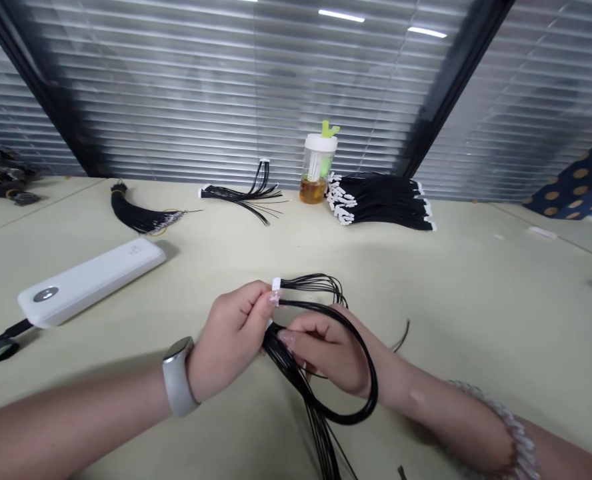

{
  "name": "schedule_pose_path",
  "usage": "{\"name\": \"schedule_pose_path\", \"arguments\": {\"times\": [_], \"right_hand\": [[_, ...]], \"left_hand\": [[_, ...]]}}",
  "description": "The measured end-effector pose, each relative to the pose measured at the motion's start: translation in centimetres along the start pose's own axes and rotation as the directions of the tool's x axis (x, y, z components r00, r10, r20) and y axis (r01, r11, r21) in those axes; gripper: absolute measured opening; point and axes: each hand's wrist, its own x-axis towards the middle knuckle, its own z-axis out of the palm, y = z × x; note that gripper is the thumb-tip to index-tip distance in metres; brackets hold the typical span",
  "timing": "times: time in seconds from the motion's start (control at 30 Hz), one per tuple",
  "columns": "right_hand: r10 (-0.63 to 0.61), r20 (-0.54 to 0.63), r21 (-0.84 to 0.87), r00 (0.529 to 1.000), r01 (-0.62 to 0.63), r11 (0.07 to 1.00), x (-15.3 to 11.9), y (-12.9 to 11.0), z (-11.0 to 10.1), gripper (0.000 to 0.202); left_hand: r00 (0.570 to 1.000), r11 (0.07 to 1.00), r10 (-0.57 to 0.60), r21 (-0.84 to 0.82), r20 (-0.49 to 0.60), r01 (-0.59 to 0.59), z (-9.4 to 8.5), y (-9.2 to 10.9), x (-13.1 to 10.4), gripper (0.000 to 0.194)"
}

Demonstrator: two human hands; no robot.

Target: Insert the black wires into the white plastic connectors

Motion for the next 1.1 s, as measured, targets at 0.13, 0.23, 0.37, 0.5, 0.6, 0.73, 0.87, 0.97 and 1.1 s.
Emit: {"name": "schedule_pose_path", "arguments": {"times": [0.13, 0.23, 0.37, 0.5, 0.6, 0.73, 0.87, 0.97, 1.1], "right_hand": [[-0.031, -0.017, -0.050, 0.999, 0.030, 0.998, 0.1, 0.1, 0.1, 0.035], [-0.007, -0.004, -0.001, 1.000, 0.007, 1.000, 0.2, 0.1, 0.1, 0.034], [-0.008, -0.011, 0.014, 1.000, 0.008, 1.000, 0.3, 0.3, 0.2, 0.031], [-0.078, 0.004, -0.058, 0.997, 0.078, 0.995, 0.3, 0.9, 0.2, 0.031], [-0.115, 0.013, -0.097, 0.993, 0.116, 0.989, 0.2, 0.9, 0.1, 0.030], [-0.143, -0.036, -0.250, 0.989, 0.129, 0.960, 0.1, 0.2, 0.2, 0.031], [-0.157, -0.093, -0.337, 0.983, 0.117, 0.934, 0.2, -0.3, 0.3, 0.025], [-0.126, -0.072, -0.337, 0.989, 0.095, 0.937, 0.1, -0.2, -0.1, 0.018], [-0.119, -0.032, -0.370, 0.992, 0.099, 0.924, -0.5, -0.2, -1.7, 0.012]], "left_hand": [[1.000, 1.000, 0.009, 0.011, 0.016, -0.010, 0.0, 0.1, 0.0, 0.034], [1.000, 1.000, 0.008, 0.013, 0.009, -0.009, 0.1, 0.1, 0.0, 0.033], [1.000, 1.000, 0.005, 0.018, 0.005, -0.005, 0.1, 0.0, 0.0, 0.033], [1.000, 1.000, 0.006, 0.021, 0.009, -0.006, 0.1, 0.2, 0.1, 0.034], [1.000, 1.000, -0.002, 0.027, 0.009, 0.002, 0.1, 0.3, 0.1, 0.035], [1.000, 1.000, -0.012, 0.029, 0.020, 0.011, 0.1, 0.3, 0.1, 0.034], [1.000, 1.000, -0.020, 0.016, 0.016, 0.019, 0.1, 0.2, 0.2, 0.035], [1.000, 1.000, -0.024, 0.005, 0.019, 0.024, 0.1, 0.2, 0.3, 0.036], [0.997, 0.997, -0.072, -0.038, 0.020, 0.072, 0.1, 0.3, 0.4, 0.036]]}}
